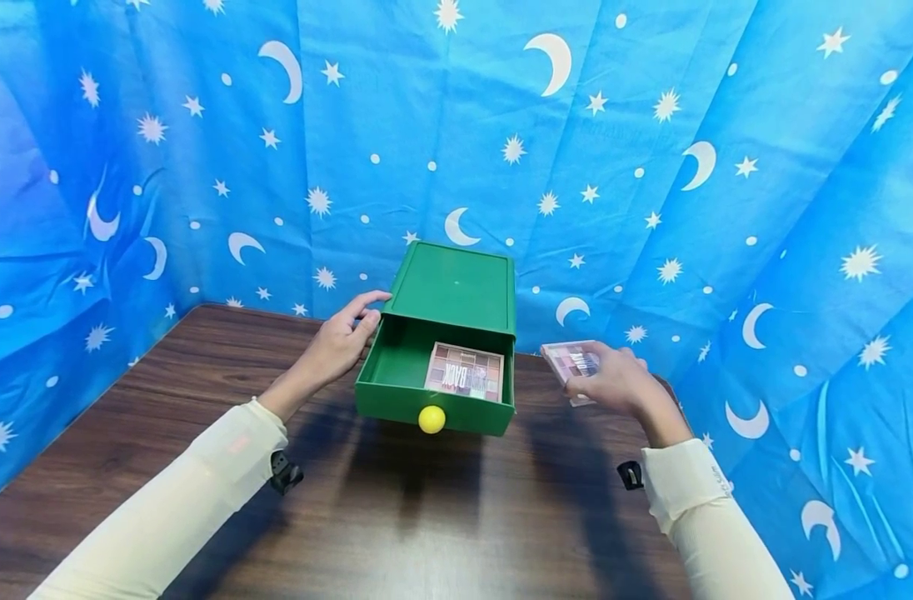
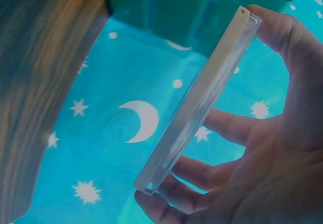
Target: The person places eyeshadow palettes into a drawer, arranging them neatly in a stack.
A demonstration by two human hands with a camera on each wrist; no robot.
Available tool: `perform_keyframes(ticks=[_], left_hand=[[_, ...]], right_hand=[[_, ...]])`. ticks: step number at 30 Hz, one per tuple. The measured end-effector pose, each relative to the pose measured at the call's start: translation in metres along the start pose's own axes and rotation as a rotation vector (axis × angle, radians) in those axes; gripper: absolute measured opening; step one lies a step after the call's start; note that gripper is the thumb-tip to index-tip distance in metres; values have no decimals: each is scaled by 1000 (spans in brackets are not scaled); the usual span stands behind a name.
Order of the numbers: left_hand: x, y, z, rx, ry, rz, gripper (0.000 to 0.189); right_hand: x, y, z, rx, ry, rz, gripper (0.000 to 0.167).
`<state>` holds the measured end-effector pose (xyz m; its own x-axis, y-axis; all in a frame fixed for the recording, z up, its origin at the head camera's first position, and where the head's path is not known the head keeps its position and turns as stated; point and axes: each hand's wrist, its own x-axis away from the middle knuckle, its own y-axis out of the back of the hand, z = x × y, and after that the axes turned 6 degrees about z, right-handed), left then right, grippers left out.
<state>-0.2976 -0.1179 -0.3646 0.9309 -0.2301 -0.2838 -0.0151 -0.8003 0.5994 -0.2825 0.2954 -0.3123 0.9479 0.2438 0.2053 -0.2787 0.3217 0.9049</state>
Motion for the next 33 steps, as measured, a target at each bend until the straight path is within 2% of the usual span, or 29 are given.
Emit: perform_keyframes(ticks=[12,16,20,26,33], left_hand=[[0,0,3,3,2,1,41],[-1,0,3,-4,-2,-2,42],[-2,0,3,-5,-1,-1,42],[-1,-1,2,4,3,5,42],[-1,-1,3,2,1,2,42]], right_hand=[[8,18,27,64,89,-31,90],[10,27,37,106,118,-50,85],[12,34,47,100,150,-48,81],[12,37,59,123,293,-33,84],[10,32,77,123,438,36,86]])
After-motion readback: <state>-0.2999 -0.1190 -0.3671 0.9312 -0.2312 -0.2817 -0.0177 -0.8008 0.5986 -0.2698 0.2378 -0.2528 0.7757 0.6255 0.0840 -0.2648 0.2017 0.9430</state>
